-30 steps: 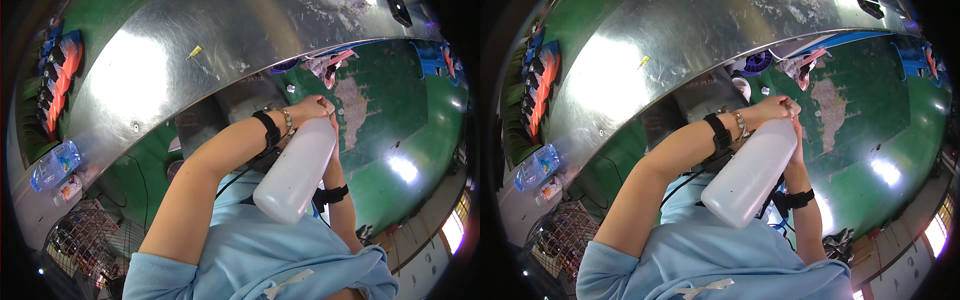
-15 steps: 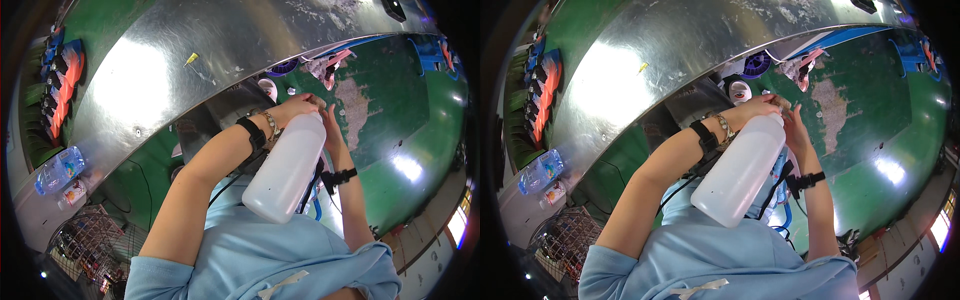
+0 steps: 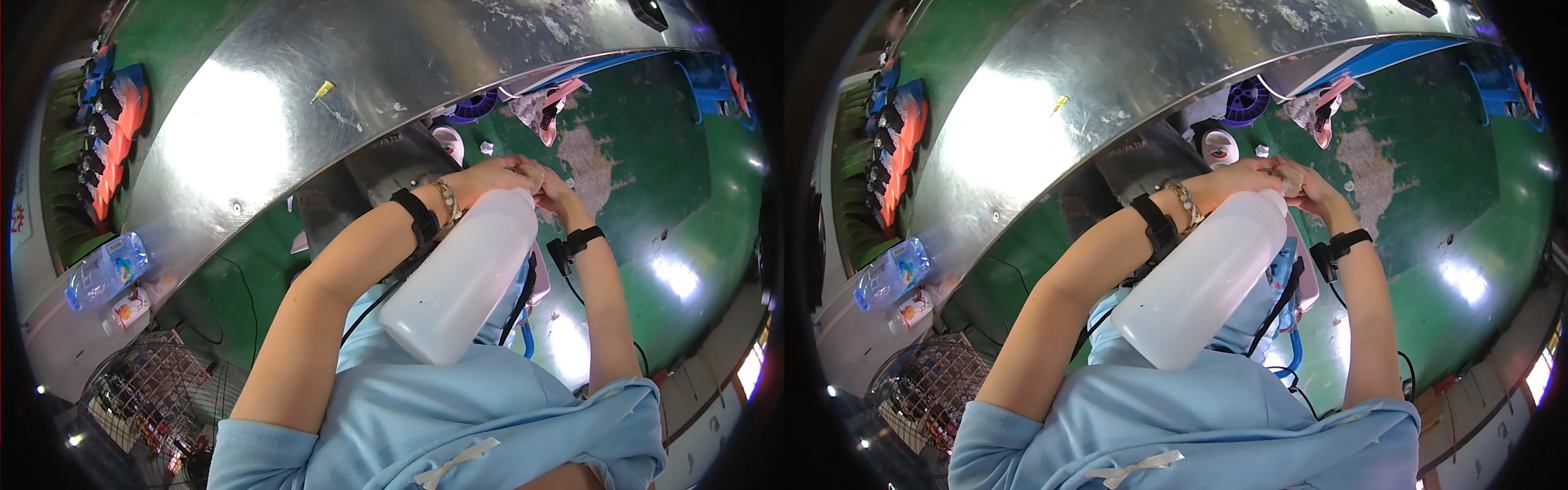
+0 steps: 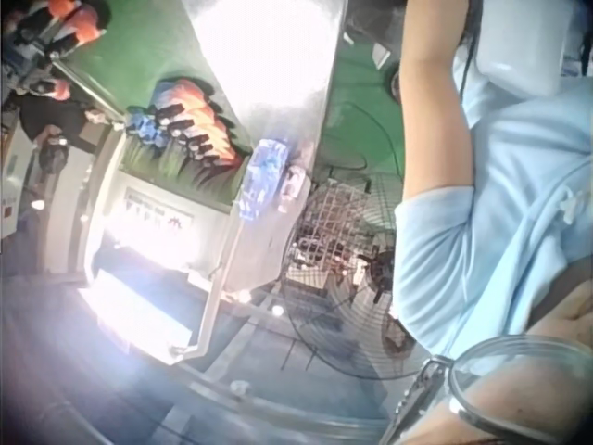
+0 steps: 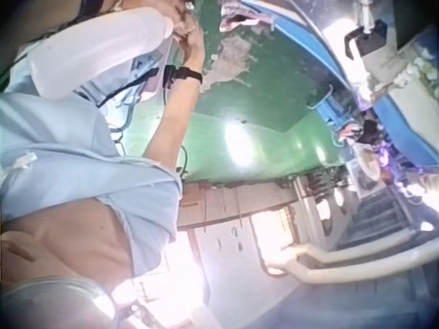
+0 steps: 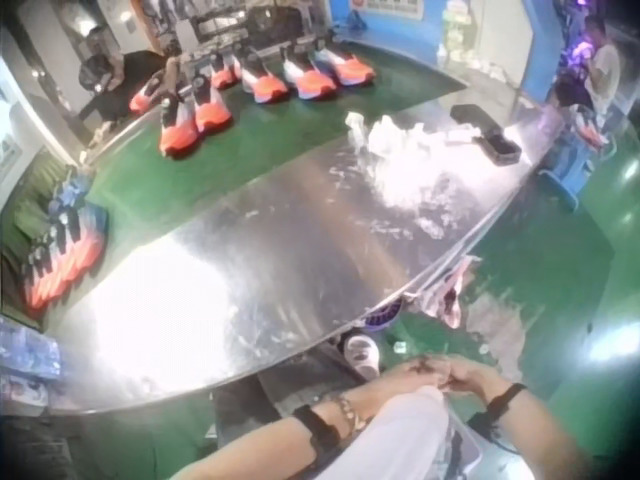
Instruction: The recorder uses a syringe to apply a yellow adhesive liquid to the edge of a shoe sole.
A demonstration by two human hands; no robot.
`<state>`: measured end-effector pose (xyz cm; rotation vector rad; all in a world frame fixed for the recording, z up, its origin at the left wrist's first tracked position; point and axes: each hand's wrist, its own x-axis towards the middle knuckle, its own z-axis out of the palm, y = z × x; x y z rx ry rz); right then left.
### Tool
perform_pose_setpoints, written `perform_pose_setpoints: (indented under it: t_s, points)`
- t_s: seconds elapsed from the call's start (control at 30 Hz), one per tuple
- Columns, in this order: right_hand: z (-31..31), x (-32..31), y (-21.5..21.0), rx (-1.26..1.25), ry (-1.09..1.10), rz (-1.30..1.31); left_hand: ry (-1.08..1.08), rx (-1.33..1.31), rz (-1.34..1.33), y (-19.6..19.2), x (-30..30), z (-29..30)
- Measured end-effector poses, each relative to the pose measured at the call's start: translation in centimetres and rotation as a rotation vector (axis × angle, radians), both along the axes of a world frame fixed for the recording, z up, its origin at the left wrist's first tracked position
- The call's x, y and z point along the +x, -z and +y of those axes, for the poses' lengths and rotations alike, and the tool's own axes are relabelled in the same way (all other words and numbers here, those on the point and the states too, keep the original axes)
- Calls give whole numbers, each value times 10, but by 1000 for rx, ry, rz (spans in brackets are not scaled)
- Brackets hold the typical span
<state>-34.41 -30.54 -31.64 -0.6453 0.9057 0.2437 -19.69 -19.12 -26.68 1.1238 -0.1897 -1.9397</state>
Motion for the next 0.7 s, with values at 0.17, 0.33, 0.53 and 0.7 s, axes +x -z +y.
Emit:
perform_pose_setpoints:
  t_s: [0.17,0.33,0.53,0.7]
  points:
    - [0,-19,48,-26,106,-346,58,-55,-37,23,-5,-4]
    - [6,-8,34,-147,314,-275,57,-39,-60,21,-5,-2]
    - [-15,-19,67,-248,452,-98,90,-62,-197,42,-15,-3]
    - [-25,-29,75,-250,349,-108,98,-16,-194,47,-20,-8]
